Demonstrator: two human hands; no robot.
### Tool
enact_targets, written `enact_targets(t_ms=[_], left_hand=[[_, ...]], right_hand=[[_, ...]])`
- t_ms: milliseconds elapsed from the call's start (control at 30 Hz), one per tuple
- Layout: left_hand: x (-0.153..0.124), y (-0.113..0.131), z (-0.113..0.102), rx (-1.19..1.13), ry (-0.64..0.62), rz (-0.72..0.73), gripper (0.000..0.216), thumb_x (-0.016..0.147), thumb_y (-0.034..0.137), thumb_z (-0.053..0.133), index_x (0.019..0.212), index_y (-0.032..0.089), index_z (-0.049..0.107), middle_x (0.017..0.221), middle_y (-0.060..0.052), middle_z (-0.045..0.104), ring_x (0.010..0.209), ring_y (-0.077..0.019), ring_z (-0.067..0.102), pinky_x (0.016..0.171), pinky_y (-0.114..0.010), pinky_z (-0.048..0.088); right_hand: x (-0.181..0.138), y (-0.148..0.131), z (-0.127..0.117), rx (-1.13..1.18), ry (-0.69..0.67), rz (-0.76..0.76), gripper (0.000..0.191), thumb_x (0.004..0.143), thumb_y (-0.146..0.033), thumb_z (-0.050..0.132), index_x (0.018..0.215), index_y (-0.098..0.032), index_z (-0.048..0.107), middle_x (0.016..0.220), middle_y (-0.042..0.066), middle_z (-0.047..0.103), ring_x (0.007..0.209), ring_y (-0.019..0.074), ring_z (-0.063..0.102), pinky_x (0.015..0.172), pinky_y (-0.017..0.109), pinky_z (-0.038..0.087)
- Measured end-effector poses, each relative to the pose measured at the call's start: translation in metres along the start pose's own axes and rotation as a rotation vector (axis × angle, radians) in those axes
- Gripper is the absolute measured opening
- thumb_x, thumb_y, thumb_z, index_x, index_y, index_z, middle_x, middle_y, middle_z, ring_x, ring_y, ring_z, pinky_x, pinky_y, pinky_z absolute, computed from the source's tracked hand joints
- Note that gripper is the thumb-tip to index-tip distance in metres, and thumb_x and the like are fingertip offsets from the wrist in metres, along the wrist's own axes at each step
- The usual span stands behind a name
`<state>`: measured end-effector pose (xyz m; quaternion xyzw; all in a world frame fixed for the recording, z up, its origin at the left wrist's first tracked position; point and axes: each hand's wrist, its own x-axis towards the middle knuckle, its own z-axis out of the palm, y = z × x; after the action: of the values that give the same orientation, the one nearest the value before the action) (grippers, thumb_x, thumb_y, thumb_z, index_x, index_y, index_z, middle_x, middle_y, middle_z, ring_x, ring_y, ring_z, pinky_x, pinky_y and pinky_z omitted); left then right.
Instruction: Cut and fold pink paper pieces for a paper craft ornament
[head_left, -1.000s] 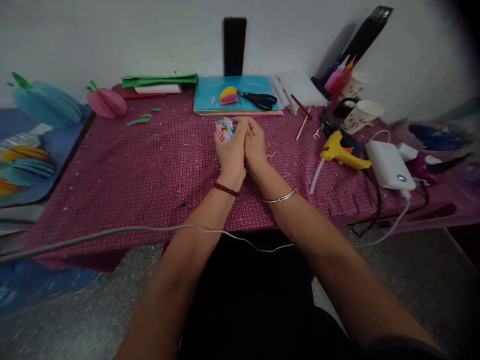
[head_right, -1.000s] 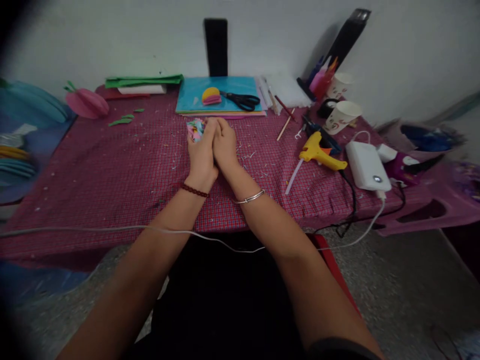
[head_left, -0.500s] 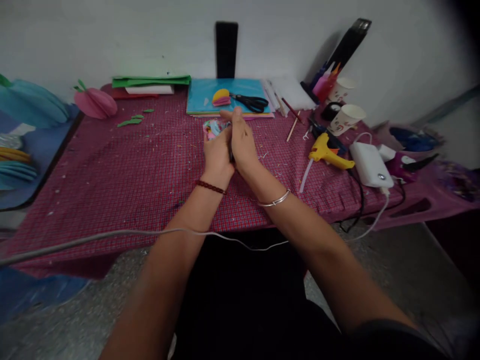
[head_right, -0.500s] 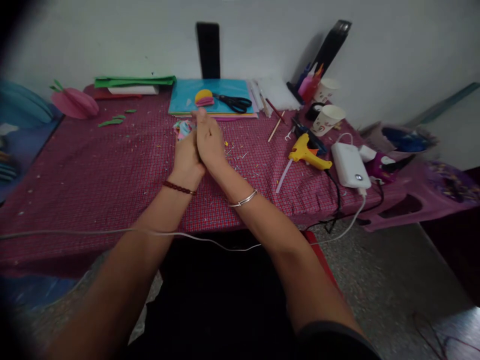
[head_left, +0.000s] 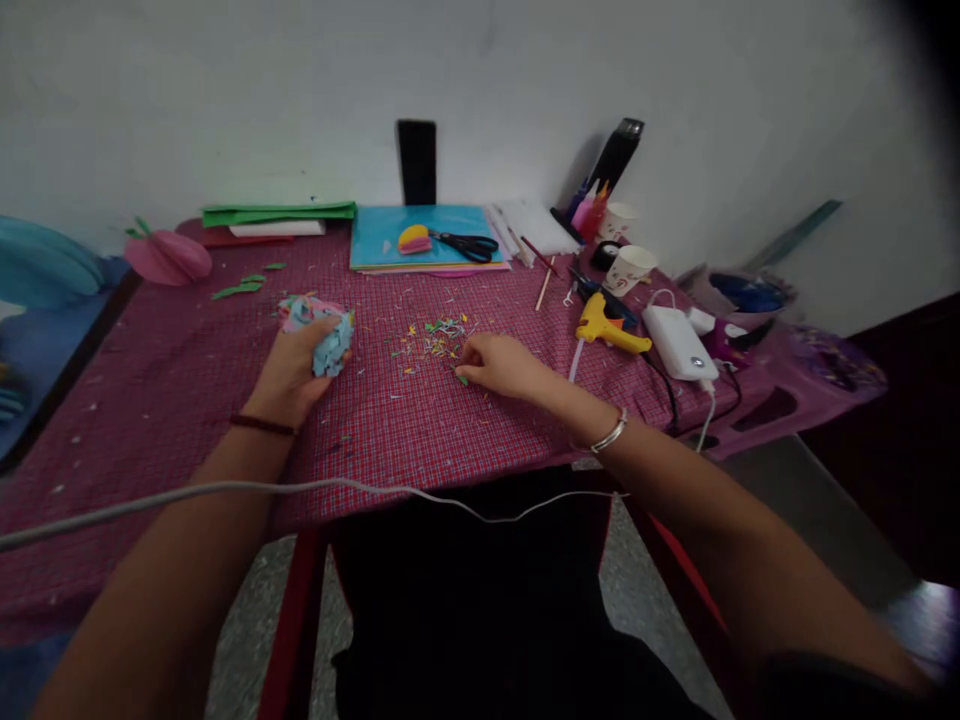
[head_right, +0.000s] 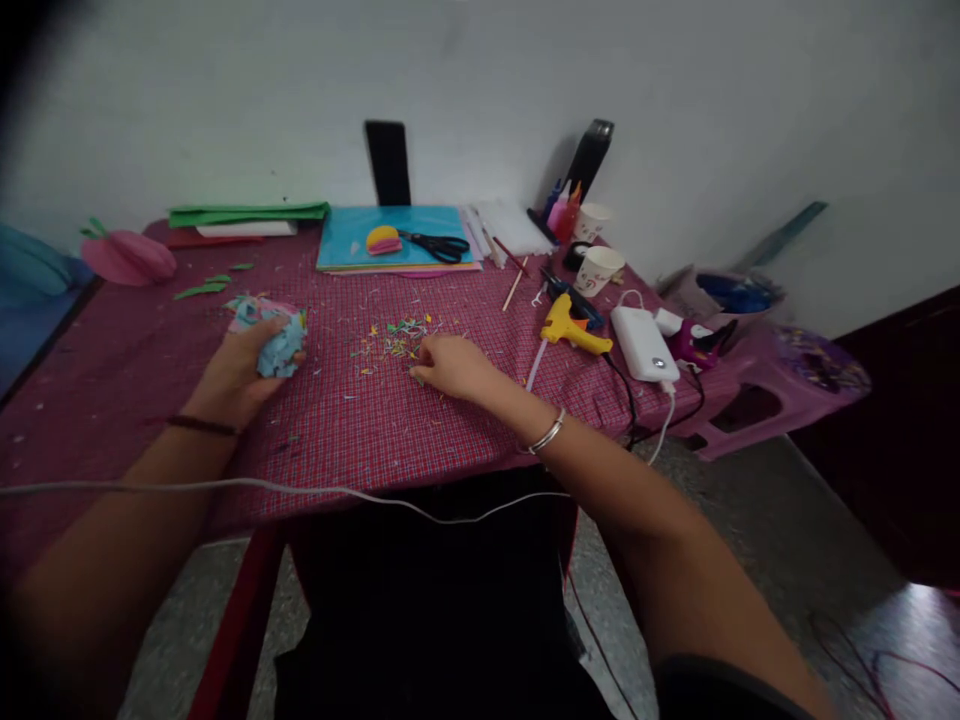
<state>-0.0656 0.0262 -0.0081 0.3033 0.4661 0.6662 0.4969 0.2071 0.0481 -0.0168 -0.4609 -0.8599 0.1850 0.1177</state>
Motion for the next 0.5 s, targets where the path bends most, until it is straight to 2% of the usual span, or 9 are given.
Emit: enact_targets(t_ms=[67, 167, 333, 433, 500], left_hand=[[-0.001, -0.002, -0.005, -0.008, -0.022, -0.012, 0.027, 0.062, 0.010, 0.074, 0.079, 0.019, 0.055, 0.065, 0.005, 0.064, 0.051, -0.0107, 0.057, 0.036, -0.019, 0.048], [0.000, 0.000, -0.009, -0.006, -0.035, -0.023, 0.029, 0.058, 0.011, 0.077, 0.079, 0.017, 0.057, 0.067, 0.003, 0.066, 0.052, -0.0117, 0.059, 0.038, -0.020, 0.051], [0.000, 0.002, -0.009, -0.029, -0.039, -0.015, 0.026, 0.060, 0.012, 0.077, 0.078, 0.015, 0.059, 0.068, 0.003, 0.066, 0.050, -0.0113, 0.059, 0.037, -0.019, 0.051], [-0.002, 0.004, -0.008, -0.045, -0.030, -0.020, 0.021, 0.062, 0.010, 0.074, 0.078, 0.015, 0.061, 0.066, 0.003, 0.066, 0.048, -0.0104, 0.058, 0.039, -0.019, 0.051], [-0.004, 0.006, -0.009, -0.052, -0.014, -0.027, 0.019, 0.063, 0.010, 0.073, 0.076, 0.014, 0.061, 0.064, 0.003, 0.066, 0.047, -0.0100, 0.057, 0.039, -0.019, 0.051]], right_hand=[[0.002, -0.010, 0.005, -0.049, -0.028, 0.011, 0.012, 0.086, -0.026, 0.068, 0.082, -0.016, 0.065, 0.082, 0.003, 0.067, 0.078, 0.0176, 0.064, 0.073, 0.031, 0.050], [0.015, -0.014, 0.001, -0.075, -0.072, 0.011, 0.013, 0.082, -0.017, 0.066, 0.070, -0.016, 0.063, 0.071, 0.002, 0.065, 0.072, 0.0167, 0.062, 0.067, 0.027, 0.044], [0.058, -0.002, -0.020, -0.079, -0.061, -0.027, 0.014, 0.088, -0.011, 0.053, 0.086, -0.014, 0.066, 0.082, 0.003, 0.067, 0.076, 0.0140, 0.060, 0.069, 0.025, 0.041], [0.084, 0.002, -0.027, -0.113, -0.080, -0.089, 0.010, 0.079, -0.010, 0.065, 0.088, -0.014, 0.068, 0.090, 0.006, 0.065, 0.088, 0.0177, 0.058, 0.076, 0.026, 0.041], [0.096, 0.003, -0.028, -0.149, -0.128, -0.145, 0.032, 0.069, -0.011, 0.075, 0.100, -0.015, 0.068, 0.101, 0.008, 0.062, 0.095, 0.0205, 0.055, 0.078, 0.027, 0.041]])
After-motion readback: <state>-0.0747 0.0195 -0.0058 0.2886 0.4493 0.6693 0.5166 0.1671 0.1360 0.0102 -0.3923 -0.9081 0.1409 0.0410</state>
